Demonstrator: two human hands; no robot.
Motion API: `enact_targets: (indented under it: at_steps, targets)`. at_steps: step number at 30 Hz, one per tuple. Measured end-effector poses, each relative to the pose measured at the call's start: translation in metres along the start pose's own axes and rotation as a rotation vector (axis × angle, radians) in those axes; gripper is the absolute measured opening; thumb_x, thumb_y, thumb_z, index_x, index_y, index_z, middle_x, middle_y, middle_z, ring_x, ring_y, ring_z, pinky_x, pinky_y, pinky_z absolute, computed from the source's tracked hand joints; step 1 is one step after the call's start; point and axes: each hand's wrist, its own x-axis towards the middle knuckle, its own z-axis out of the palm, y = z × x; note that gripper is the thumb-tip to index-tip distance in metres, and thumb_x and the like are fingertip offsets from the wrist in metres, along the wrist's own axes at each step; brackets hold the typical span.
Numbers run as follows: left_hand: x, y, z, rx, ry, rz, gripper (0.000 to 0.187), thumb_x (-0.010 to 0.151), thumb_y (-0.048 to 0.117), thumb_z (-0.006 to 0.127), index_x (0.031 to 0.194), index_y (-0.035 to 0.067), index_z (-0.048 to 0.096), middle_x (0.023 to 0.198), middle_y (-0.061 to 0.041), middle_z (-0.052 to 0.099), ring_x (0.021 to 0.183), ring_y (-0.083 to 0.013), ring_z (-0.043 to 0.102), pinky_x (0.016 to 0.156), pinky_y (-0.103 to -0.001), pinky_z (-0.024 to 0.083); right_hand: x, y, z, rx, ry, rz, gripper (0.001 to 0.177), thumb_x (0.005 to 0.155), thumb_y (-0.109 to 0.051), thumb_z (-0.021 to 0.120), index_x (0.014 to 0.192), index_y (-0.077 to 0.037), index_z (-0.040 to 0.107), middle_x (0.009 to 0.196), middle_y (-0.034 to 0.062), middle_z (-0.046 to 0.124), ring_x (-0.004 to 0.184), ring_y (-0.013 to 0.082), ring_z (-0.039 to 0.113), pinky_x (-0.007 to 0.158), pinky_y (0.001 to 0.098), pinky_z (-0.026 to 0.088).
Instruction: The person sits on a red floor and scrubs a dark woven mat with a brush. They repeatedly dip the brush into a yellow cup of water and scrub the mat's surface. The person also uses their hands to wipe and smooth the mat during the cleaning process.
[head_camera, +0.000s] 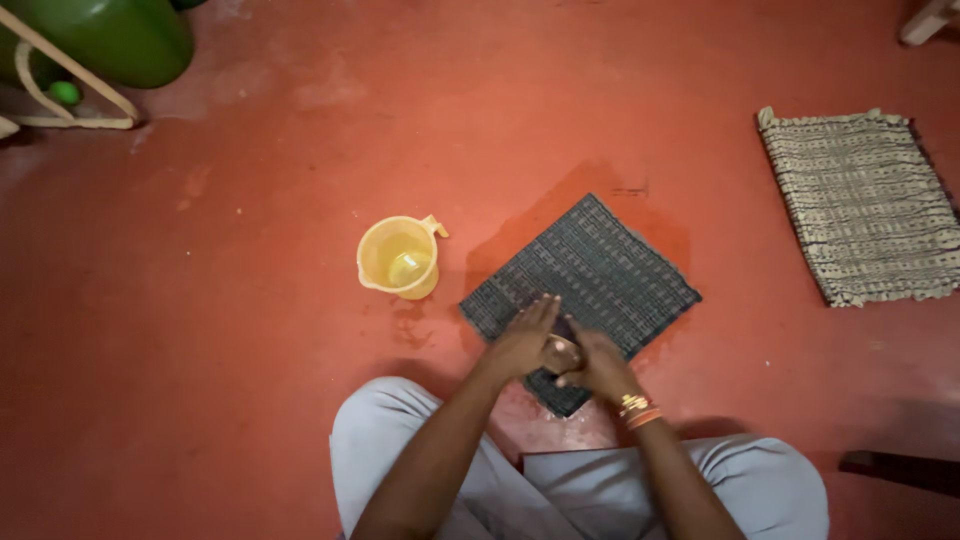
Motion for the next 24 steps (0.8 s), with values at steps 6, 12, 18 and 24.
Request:
enact_targets:
  at_steps: [6, 12, 18, 24]
  targets:
    - [-0.020, 0.035, 0.010, 0.343, -0.142, 0.300, 0.103, 0.077, 0.049, 0.077, 0.157, 0.006, 0.030, 0.160, -0.026, 0.032, 0.148, -0.0407, 0.029, 0.121, -0.057, 0.020, 0.013, 0.097, -0.016, 0.372, 0.322, 0.201, 0.067, 0.084, -0.025, 0.081, 0.141, -0.001, 0.057, 0.140, 0.0169, 0.063, 0.123, 0.0268, 0.063, 0.105, 0.0375, 0.049]
    - [-0.022, 0.035, 0.017, 0.387, -0.173, 0.244, 0.088, 0.086, 0.050, 0.071, 0.158, 0.009, 0.039, 0.139, -0.017, 0.055, 0.129, -0.0342, 0.050, 0.110, -0.051, 0.038, 0.021, 0.117, 0.004, 0.454, 0.247, 0.291, 0.060, 0.083, -0.025, 0.081, 0.135, -0.002, 0.063, 0.119, 0.0146, 0.073, 0.106, 0.0224, 0.068, 0.096, 0.0339, 0.054]
    - [-0.011, 0.009, 0.019, 0.850, 0.626, 0.164, 0.086, 0.093, 0.053, 0.069, 0.149, -0.003, 0.038, 0.119, -0.017, 0.059, 0.113, -0.0351, 0.055, 0.087, -0.051, 0.041, 0.022, 0.114, 0.005, 0.471, 0.253, 0.248, 0.059, 0.082, -0.024, 0.082, 0.133, -0.001, 0.063, 0.122, 0.0121, 0.072, 0.108, 0.0199, 0.067, 0.098, 0.0334, 0.052]
    - [0.003, -0.025, 0.020, 0.462, 0.323, -0.458, 0.099, 0.082, 0.055, 0.071, 0.153, -0.002, 0.033, 0.113, -0.016, 0.058, 0.104, -0.0351, 0.059, 0.083, -0.051, 0.051, 0.019, 0.092, -0.005, 0.325, 0.270, 0.261, 0.065, 0.081, -0.027, 0.081, 0.138, -0.004, 0.061, 0.129, 0.0169, 0.069, 0.113, 0.0282, 0.067, 0.101, 0.0376, 0.051]
